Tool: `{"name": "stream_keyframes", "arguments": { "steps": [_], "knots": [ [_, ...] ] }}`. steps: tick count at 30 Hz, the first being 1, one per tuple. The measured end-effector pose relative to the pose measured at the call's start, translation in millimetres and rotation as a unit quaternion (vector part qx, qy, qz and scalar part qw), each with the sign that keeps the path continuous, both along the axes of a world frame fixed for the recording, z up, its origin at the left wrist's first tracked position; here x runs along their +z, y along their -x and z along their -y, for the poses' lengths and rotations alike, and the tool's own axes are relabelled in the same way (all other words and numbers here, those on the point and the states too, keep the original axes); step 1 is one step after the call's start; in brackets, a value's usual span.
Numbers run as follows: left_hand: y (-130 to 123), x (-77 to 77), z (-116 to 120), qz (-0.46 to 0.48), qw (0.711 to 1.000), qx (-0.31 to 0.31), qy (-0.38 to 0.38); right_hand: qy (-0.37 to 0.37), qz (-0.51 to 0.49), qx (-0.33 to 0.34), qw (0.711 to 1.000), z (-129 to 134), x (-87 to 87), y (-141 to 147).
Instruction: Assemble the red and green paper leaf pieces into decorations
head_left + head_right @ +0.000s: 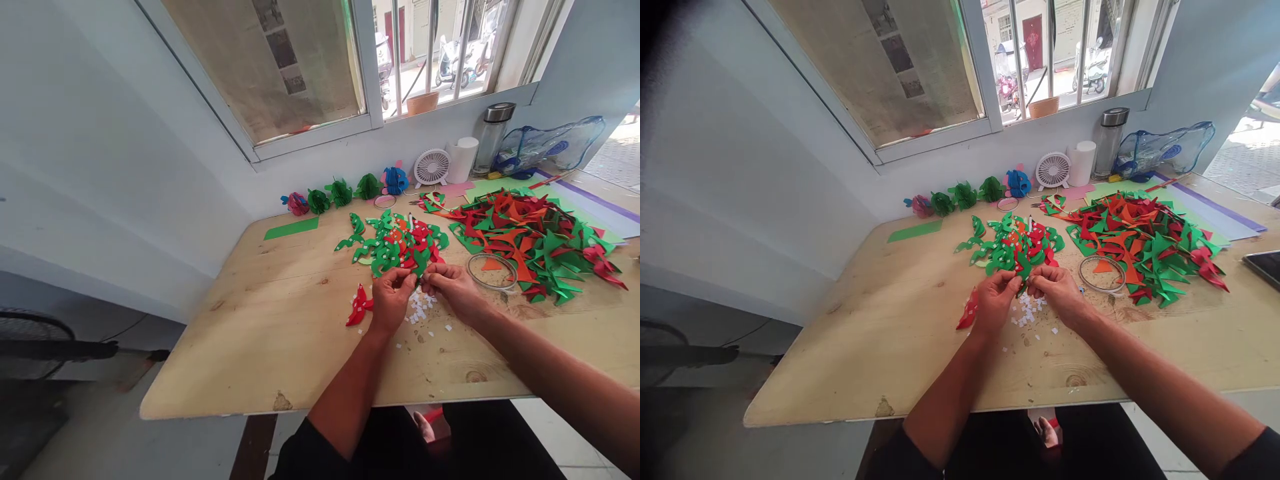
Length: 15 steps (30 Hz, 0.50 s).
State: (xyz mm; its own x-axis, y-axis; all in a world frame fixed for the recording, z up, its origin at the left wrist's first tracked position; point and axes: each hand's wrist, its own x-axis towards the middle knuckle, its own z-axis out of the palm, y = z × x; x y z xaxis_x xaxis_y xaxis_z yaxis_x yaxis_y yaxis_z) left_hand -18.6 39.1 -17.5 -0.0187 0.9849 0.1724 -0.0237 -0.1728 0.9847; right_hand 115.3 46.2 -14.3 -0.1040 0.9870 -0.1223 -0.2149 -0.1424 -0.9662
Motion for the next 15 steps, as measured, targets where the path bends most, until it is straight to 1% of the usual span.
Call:
{"name": "stream_keyframes", "arguments": {
  "steps": [2, 5, 9, 11, 13, 14, 15],
  "knots": [
    [-0.4, 2.5, -1.2, 0.064, 0.996, -0.009, 0.057, -0.009, 0.007, 0.001, 1.0, 0.4, 0.6, 0.4],
    [-1.0, 7.0, -2.2, 0.126, 0.988, -0.008, 0.092, -0.029, 0.025, 0.004, 0.999, 1.0, 2.0, 0.2],
    [-1.1, 7.8, -3.0, 0.146, 0.984, 0.001, 0.098, -0.059, 0.069, -0.01, 0.996, 1.9, 3.0, -0.8],
    [-0.9, 6.6, -3.3, 0.147, 0.984, 0.01, 0.104, -0.098, 0.121, -0.015, 0.988, 2.9, 2.1, -1.6],
    [-0.7, 5.9, -3.2, 0.146, 0.983, 0.014, 0.114, -0.157, 0.205, -0.035, 0.965, 4.2, 0.1, -2.4],
    [-0.7, 5.9, -3.1, 0.146, 0.982, 0.015, 0.118, -0.194, 0.256, -0.051, 0.946, 4.8, -1.2, -2.8],
    [-0.7, 6.1, -2.9, 0.147, 0.982, 0.014, 0.121, -0.233, 0.307, -0.068, 0.92, 5.4, -2.6, -3.3]
  ]
}}
